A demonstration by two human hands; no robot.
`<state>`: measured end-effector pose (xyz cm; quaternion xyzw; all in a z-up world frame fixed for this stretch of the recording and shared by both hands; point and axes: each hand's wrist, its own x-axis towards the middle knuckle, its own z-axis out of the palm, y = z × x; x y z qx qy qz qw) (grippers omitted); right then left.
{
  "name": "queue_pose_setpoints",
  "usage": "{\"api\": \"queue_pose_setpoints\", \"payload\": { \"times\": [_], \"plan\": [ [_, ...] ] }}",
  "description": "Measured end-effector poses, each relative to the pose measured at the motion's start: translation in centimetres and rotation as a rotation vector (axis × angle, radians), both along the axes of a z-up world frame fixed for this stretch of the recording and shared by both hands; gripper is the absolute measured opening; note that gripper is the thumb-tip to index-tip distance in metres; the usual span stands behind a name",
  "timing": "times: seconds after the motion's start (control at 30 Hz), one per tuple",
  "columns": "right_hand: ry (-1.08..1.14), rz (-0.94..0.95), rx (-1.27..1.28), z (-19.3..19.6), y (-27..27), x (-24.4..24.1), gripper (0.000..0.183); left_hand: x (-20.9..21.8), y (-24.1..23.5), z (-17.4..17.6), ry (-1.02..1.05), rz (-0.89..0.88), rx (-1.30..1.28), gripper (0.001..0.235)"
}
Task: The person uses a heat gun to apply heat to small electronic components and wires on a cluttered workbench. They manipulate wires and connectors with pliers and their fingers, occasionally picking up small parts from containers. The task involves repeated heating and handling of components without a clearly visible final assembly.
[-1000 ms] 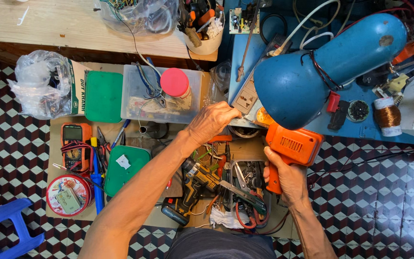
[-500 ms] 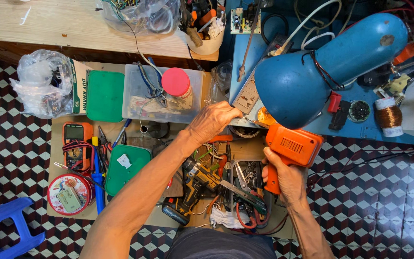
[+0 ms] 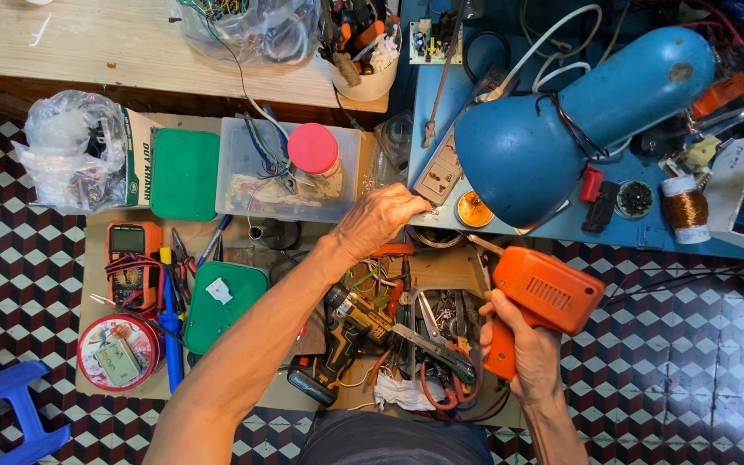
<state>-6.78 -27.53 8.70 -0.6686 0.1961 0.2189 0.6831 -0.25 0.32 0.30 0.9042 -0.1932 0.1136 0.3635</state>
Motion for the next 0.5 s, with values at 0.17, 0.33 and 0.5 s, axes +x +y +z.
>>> {"api": "queue_pose_setpoints", "payload": {
  "times": [0.17,0.33,0.5],
  "plan": [
    [-0.015,-0.087,-0.032,0.1,-1.6,-2.4,0.027,-0.1,-0.1,0.5,-0.040,0.007,0.002,0.029],
    [0.000,-0.171,-0.066,-0.2,-2.9,-4.4,0.026,-0.7,0.1,1.8,-0.029,0.048,-0.011,0.024],
    [-0.046,-0.176,-0.073,0.2,-4.2,-6.3,0.027,-3.9,3.3,3.1,-0.096,0.411,-0.246,0.018]
  ]
}}
